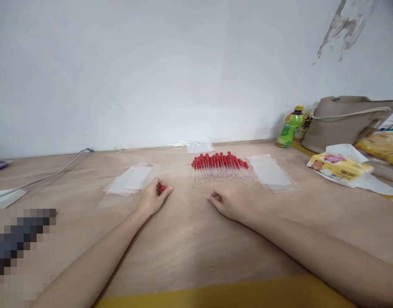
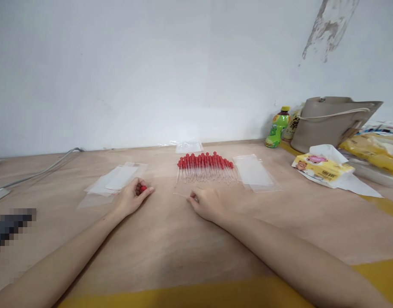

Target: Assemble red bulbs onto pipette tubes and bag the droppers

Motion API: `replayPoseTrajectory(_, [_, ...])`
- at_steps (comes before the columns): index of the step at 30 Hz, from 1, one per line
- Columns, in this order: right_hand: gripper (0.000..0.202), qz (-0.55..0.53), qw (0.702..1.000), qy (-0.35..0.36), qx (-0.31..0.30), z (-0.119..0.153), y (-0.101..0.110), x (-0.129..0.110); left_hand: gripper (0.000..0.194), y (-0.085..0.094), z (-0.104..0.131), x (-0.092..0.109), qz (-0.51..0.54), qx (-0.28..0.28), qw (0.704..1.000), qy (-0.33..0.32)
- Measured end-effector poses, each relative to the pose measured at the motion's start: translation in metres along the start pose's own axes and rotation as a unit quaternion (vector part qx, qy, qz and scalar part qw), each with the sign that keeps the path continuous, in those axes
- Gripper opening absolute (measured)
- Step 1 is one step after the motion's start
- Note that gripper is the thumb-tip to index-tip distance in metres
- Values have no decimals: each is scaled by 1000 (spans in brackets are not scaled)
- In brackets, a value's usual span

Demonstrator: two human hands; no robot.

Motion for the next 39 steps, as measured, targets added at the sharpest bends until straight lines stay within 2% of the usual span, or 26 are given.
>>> replayPoseTrajectory(4, [14,24,998,39,46,16,26,10,25,-16,3,8,144,3,990,-16])
replayPoseTrajectory(7, [20,16,995,84,56,13,28,4,23,-37,10,26,204,-59,976,-44])
replayPoseTrajectory(9, [19,4,994,105,44,9,22,0,19,-47,16,39,182,-101,976,-70])
replayPoseTrajectory(13, [13,-15,993,107,41,6,15,3,21,-43,21,53,73,-104,984,-123])
replayPoseTrajectory(17, [12,-22,992,120,43,7,14,3,24,-39,18,55,21,-100,984,-143])
replayPoseTrajectory(23, [12,2,990,128,52,9,26,-10,23,-35,24,67,48,-84,983,-156])
replayPoseTrajectory(26, [14,21,991,115,64,10,29,-14,25,-38,29,76,73,-95,981,-156])
replayPoseTrajectory(31, [20,15,989,128,70,11,24,-20,27,-45,34,90,79,-122,974,-176])
replayPoseTrajectory(39, [21,-11,984,168,65,11,18,-29,25,-52,36,91,124,-139,969,-161])
Point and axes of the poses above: each hand's wrist, its own z-axis away from the middle knuckle, its own y-axis out of the back of the hand, x = y × z, the point moved 9 cm from there along -z, towards the middle knuckle
